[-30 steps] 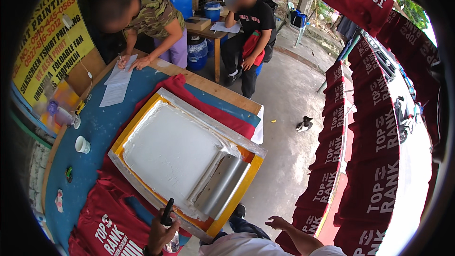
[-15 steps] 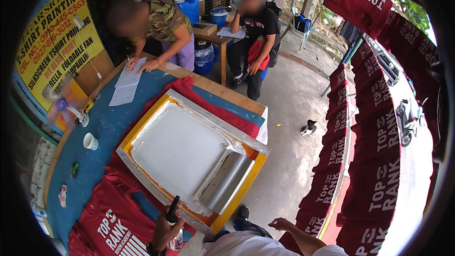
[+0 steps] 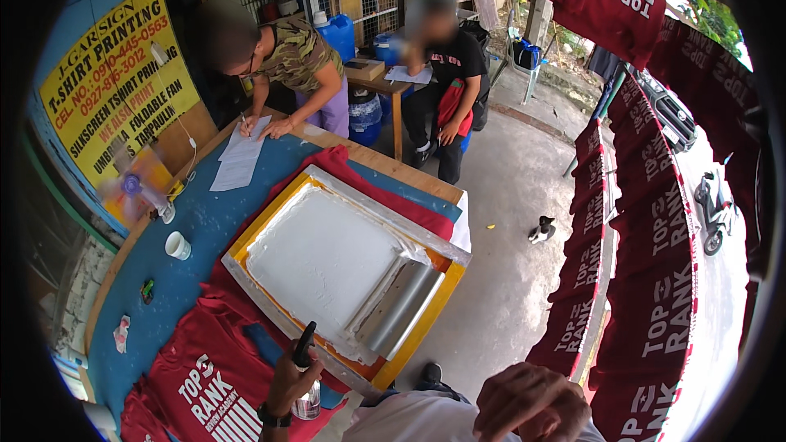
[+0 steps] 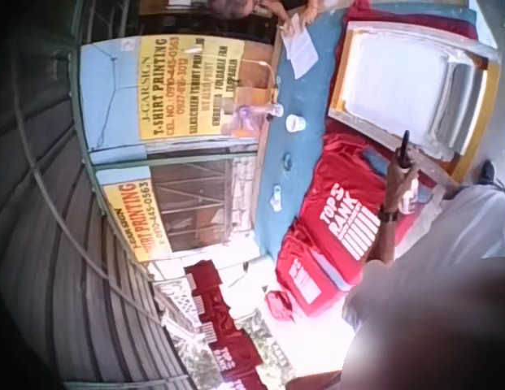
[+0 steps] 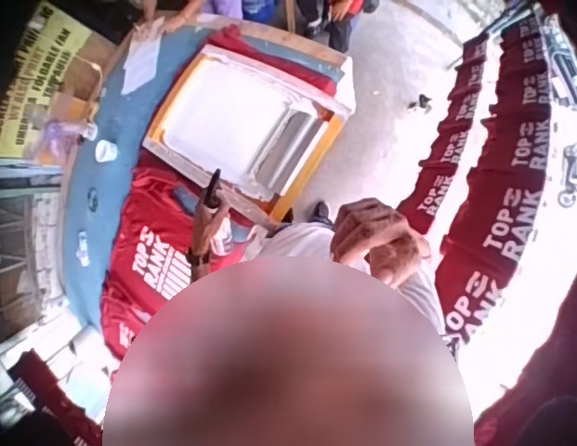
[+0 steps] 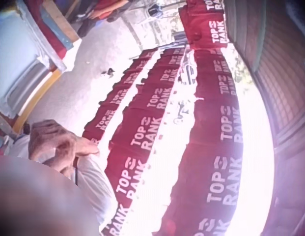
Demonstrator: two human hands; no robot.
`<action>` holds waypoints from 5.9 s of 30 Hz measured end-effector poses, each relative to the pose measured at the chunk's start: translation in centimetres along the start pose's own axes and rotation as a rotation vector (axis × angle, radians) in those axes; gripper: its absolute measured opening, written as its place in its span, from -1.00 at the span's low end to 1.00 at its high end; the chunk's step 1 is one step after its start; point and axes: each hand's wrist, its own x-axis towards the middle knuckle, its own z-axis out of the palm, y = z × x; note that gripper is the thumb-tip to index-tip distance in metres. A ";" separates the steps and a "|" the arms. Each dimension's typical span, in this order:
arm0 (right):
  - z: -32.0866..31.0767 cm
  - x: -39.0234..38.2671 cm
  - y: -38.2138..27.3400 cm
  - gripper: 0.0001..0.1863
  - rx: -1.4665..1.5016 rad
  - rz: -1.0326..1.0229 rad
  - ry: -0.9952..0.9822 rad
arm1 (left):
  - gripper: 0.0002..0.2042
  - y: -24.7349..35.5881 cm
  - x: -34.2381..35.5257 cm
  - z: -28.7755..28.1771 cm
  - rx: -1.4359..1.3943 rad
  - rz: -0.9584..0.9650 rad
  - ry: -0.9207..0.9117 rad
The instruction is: The person uses a squeegee to spread white ink across a screen printing frame placed over a red t-shirt. They repeatedly pull the squeegee to ensure even coverage, then lift the frame to reveal the printed design. The person briefly sprays the screen with a spray bottle before continuing to print another shirt.
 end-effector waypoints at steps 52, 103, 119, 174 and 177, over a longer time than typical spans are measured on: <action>4.0 -3.8 -0.5 -0.49 -0.224 0.092 0.171 | -0.65 -2.6 1.4 0.9 0.157 -0.149 -0.156; -13.1 -7.6 7.6 0.48 -0.873 1.486 -0.427 | -0.60 0.6 0.3 1.9 0.015 0.003 -0.049; -11.1 -9.2 9.4 0.49 -0.642 1.502 -0.622 | -0.78 0.0 -0.1 0.9 -0.012 0.014 -0.006; -9.0 -62.0 6.4 0.14 -0.504 2.307 -0.009 | -0.66 6.8 11.2 -18.6 -0.137 0.258 0.686; -7.8 -61.0 7.9 0.14 -0.488 2.253 0.028 | -0.70 7.4 9.5 -15.5 -0.103 0.225 0.485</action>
